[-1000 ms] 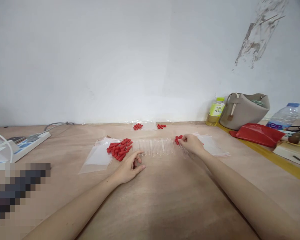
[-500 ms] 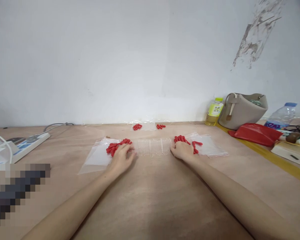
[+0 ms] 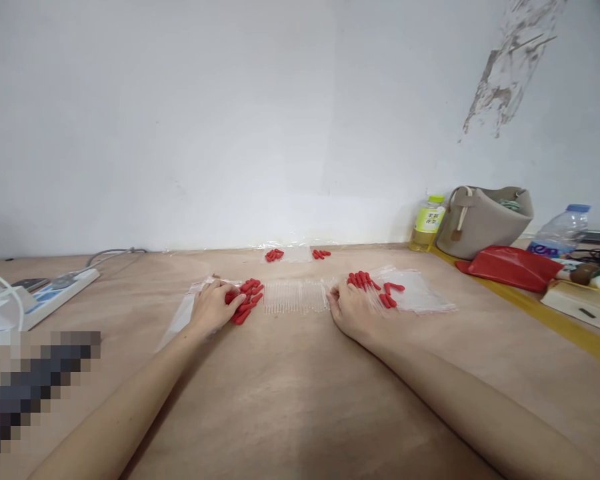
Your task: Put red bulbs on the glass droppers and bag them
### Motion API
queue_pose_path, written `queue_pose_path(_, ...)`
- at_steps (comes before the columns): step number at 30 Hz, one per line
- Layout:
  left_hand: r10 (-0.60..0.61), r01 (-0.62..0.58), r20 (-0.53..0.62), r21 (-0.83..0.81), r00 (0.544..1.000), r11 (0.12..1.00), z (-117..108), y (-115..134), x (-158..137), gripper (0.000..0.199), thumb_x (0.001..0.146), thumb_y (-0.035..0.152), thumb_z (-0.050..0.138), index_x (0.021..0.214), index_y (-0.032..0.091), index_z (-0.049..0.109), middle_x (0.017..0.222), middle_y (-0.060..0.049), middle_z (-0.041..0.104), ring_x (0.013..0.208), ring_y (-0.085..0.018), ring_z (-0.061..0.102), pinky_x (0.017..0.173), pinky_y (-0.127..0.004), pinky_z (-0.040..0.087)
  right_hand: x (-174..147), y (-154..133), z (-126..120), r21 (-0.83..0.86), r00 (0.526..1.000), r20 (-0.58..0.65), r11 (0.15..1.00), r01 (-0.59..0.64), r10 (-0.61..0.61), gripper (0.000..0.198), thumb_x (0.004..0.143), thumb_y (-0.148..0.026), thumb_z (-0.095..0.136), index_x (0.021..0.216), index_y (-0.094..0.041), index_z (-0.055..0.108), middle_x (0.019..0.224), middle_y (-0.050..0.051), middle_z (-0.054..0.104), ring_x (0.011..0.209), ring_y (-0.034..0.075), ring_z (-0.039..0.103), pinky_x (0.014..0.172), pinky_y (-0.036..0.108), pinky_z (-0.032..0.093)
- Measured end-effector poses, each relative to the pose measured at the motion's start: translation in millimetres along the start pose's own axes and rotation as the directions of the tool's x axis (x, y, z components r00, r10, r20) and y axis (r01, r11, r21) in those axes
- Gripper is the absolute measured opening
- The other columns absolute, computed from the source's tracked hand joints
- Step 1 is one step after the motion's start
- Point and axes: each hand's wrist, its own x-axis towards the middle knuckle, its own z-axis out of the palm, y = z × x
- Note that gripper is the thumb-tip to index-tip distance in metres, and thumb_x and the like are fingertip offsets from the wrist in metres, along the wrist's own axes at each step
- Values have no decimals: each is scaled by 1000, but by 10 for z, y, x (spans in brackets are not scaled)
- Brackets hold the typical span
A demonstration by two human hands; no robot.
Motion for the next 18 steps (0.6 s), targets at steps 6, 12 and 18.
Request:
queue_pose_path(6,9,-24,-115,-129,993,991,-51,56,19,23,74,39,51,72,21,63,84,-3,60,84,-22,53,79,-34,38,-20,71,126,127,978,-84,971,201,-191,23,83,-18,36,100,-14,51,87,9,60,82,20,52,72,32,38)
queue_pose_path(12,98,-100,-35,-571,995,815,-60,614,-174,20,80,32,46,88,17,57,82,-4,61,75,-16,57,67,-27,44,-43,96,102,213,978,-77,955,206,-194,19,85,-17,35,93,-17,52,85,7,57,78,17,51,70,30,39)
queue_pose_path(18,363,-220,125,-604,923,766,24,1059,-509,14,76,20,48,85,18,59,74,-1,58,63,-12,52,57,-22,41,-89,-40,-55,165,951,-22,937,308,-308,18,86,-19,36,90,-17,53,84,5,58,79,15,51,74,30,32)
